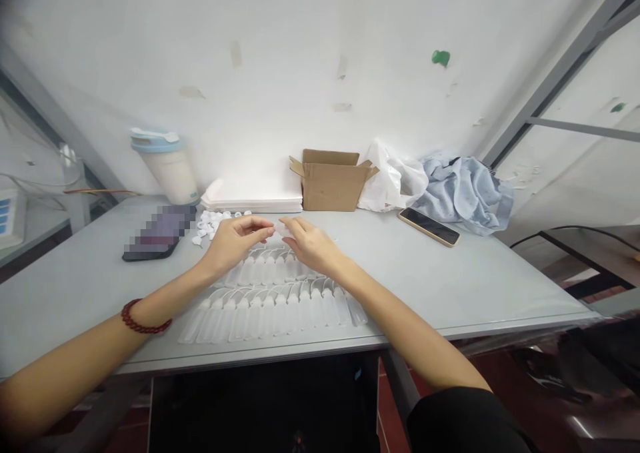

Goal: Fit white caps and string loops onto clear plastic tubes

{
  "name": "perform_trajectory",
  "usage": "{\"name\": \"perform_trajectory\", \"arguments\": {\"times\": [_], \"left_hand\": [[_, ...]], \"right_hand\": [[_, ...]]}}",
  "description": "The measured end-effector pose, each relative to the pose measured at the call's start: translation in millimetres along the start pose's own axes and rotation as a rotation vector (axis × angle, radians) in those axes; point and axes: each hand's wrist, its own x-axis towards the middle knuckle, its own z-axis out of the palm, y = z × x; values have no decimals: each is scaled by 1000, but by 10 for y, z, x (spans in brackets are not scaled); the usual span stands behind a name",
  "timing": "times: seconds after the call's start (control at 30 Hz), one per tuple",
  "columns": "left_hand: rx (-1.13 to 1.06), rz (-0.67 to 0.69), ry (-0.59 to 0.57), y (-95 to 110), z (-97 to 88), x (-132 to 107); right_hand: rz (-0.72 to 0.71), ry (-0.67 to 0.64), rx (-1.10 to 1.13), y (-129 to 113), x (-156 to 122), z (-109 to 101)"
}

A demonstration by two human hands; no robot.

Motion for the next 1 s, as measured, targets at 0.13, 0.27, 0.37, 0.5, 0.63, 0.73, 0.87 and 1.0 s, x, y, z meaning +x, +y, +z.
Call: {"name": "perform_trajectory", "arguments": {"times": [0.13,0.27,0.37,0.5,0.63,0.73,0.87,1.0], "left_hand": [[71,125,7,-25,27,-36],[232,358,5,-43,58,-74],[370,524,8,-63,58,-82],[481,682,51,-99,52,-76],[484,718,55,-92,63,-78],[456,649,37,-44,64,-93],[432,541,8,4,55,-123],[432,504,21,41,59,-110]], "right_hand": [[9,5,50,2,-4,12],[5,45,116,6,-8,27],[22,79,185,2,-3,30],[111,77,264,-32,15,5],[171,63,293,-74,30,-35],[228,45,318,-94,39,-57],[283,51,386,-121,55,-85],[313,86,402,-154,73,-120]]}}
